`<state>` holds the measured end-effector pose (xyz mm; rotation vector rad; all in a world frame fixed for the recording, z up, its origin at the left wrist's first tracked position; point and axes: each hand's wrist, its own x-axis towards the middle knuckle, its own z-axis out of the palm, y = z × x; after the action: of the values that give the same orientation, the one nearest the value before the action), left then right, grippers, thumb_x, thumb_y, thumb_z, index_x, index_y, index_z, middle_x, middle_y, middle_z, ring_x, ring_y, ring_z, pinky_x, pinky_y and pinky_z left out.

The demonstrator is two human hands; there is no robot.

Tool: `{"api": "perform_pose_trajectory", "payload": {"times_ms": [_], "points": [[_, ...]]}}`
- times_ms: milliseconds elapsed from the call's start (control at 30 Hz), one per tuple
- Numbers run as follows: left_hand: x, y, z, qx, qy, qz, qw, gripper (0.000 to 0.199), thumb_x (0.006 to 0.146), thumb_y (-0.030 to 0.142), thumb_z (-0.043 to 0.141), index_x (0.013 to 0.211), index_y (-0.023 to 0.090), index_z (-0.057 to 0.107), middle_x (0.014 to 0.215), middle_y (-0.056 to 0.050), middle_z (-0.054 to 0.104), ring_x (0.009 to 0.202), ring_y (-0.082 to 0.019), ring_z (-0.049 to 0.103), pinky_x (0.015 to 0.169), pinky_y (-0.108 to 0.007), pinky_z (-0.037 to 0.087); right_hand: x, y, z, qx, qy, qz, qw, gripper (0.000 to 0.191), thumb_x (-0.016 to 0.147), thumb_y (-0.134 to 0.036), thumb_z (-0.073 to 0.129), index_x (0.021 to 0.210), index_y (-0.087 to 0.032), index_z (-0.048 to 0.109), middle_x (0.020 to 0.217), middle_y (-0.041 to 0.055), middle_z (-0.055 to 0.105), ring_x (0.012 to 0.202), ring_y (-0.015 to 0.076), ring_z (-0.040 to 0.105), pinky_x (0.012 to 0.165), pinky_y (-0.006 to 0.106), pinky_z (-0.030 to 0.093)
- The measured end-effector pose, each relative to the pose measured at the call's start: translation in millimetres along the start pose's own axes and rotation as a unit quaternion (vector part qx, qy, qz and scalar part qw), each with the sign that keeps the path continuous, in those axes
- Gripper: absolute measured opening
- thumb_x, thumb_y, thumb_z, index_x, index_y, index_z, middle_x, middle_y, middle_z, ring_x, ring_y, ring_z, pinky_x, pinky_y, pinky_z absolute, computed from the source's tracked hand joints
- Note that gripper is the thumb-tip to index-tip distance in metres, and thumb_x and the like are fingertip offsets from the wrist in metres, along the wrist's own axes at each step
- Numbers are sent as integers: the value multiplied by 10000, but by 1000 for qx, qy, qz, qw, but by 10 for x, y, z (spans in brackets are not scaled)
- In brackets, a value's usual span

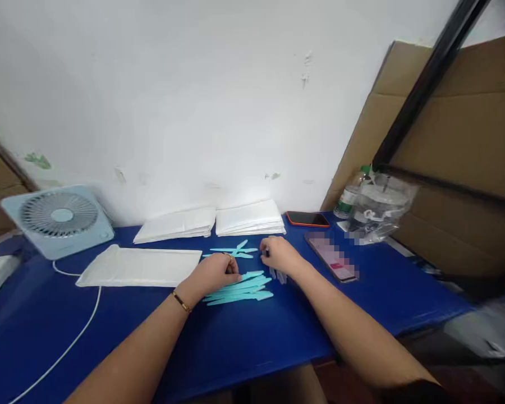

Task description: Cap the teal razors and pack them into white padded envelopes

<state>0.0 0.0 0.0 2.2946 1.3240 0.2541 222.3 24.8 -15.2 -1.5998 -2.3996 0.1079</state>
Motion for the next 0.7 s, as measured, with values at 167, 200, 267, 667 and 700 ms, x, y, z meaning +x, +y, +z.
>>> {"api": "perform_pose_trajectory", "payload": {"times_ms": [167,200,267,667,700], "points": [[26,-62,44,22,36,-38,998,154,763,357,549,746,221,620,713,12,645,654,-147,569,545,-246,346,14,58,17,8,19,34,999,270,636,-26,545,836,-166,658,827,78,691,778,200,632,633,236,415],[32,-74,35,24,53,-43,997,150,775,350,539,761,221,615,714,12,643,664,-149,571,552,-246,347,9,88,5,45,17,40,998,248,641,-37,552,818,-166,668,785,66,691,739,187,631,611,228,415],[43,-92,4,27,85,-52,995,140,791,337,528,780,221,606,728,8,641,692,-152,577,568,-245,348,-10,157,-29,154,-2,48,987,208,655,-75,572,803,-166,688,710,41,681,647,154,619,557,208,417],[70,-91,-30,39,119,-37,991,138,813,331,534,780,218,606,733,6,631,708,-151,577,587,-246,340,-8,129,-6,405,-56,9,913,221,709,-233,613,879,-129,708,634,31,611,503,91,501,460,203,380],[77,-87,-27,43,120,-33,991,138,810,333,537,779,217,606,735,5,633,713,-153,577,587,-247,339,-7,107,-5,400,-55,5,915,222,715,-238,611,883,-131,709,630,28,607,502,90,497,460,203,378]]}}
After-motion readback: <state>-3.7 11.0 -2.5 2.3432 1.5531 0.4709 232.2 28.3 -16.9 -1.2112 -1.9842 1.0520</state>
